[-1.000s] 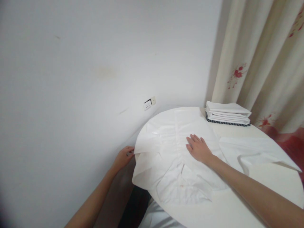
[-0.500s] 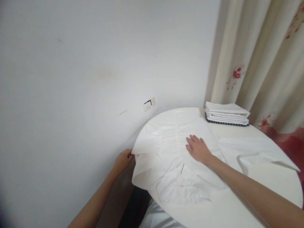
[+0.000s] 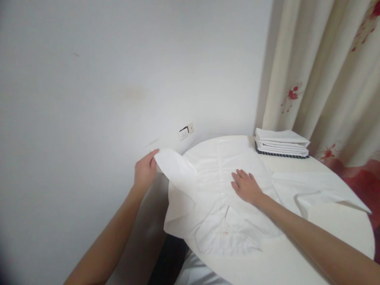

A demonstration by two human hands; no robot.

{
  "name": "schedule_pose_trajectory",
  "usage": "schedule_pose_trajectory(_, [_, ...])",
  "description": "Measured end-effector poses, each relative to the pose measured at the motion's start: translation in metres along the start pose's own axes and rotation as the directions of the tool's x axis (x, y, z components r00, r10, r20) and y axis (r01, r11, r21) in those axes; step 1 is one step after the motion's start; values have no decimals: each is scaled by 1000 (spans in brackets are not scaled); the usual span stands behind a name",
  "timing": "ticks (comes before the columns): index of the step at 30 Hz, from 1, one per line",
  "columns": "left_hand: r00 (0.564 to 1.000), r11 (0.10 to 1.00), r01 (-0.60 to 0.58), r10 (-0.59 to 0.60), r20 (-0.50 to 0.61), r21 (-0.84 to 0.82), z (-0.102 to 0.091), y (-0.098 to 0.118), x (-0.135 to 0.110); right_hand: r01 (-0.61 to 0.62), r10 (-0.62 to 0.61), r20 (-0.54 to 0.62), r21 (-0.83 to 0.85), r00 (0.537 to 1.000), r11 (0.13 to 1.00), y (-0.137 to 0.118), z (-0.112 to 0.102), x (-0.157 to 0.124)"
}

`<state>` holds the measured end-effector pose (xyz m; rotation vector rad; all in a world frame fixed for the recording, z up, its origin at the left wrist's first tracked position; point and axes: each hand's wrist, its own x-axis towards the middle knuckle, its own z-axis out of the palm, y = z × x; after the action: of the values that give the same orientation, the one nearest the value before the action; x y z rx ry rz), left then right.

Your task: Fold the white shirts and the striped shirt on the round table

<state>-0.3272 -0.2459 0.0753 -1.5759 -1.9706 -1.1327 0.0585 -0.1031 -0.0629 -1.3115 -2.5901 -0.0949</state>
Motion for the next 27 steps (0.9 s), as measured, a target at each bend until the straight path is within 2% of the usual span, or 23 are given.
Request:
schedule_pose_trajectory(3, [980, 979, -162, 174, 95, -125, 16, 40, 15, -3, 2, 8, 45, 1000, 999, 1, -1, 1])
schedule_pose_trajectory(5, [930, 938, -269, 312, 193, -219, 29, 66, 14, 0, -1, 1, 127, 1000, 992, 4, -2, 4])
schedule_pose_trajectory(7, [834, 875, -347, 452, 316, -337, 42, 88, 7, -42, 55, -37, 282, 998, 959, 8, -5, 9])
schedule_pose_trajectory(9, [722, 822, -354, 544, 428, -446, 51, 101, -5, -129, 203, -93, 509, 975, 851, 13, -9, 14])
schedule_pose_trajectory(10, [683, 809, -337, 562, 466, -481, 55, 102, -12, -175, 305, -102, 631, 947, 756, 17, -10, 17])
schedule_pose_trajectory(11, [667, 809, -315, 561, 491, -497, 58, 101, -18, -209, 397, -93, 729, 913, 651, 20, -11, 20])
schedule_pose_trajectory(14, [679, 845, -283, 511, 527, -454, 62, 83, -34, -271, 566, 14, 887, 824, 373, 29, -12, 27])
schedule_pose_trajectory(17, [683, 871, -293, 479, 552, -394, 56, 58, -49, -275, 602, 67, 926, 796, 260, 34, -9, 29])
schedule_pose_trajectory(19, [682, 884, -273, 457, 571, -380, 48, 44, -60, -243, 565, 35, 923, 824, 297, 35, -10, 29])
schedule_pose_trajectory(22, [663, 892, -236, 438, 607, -386, 35, 33, -76, -174, 442, -61, 864, 895, 472, 36, -22, 33])
schedule_pose_trajectory(24, [642, 894, -221, 434, 632, -389, 30, 29, -86, -138, 351, -95, 800, 932, 584, 35, -39, 42])
schedule_pose_trajectory(27, [633, 909, -197, 404, 660, -367, 32, 24, -96, -88, 180, -78, 647, 981, 758, 22, -69, 63])
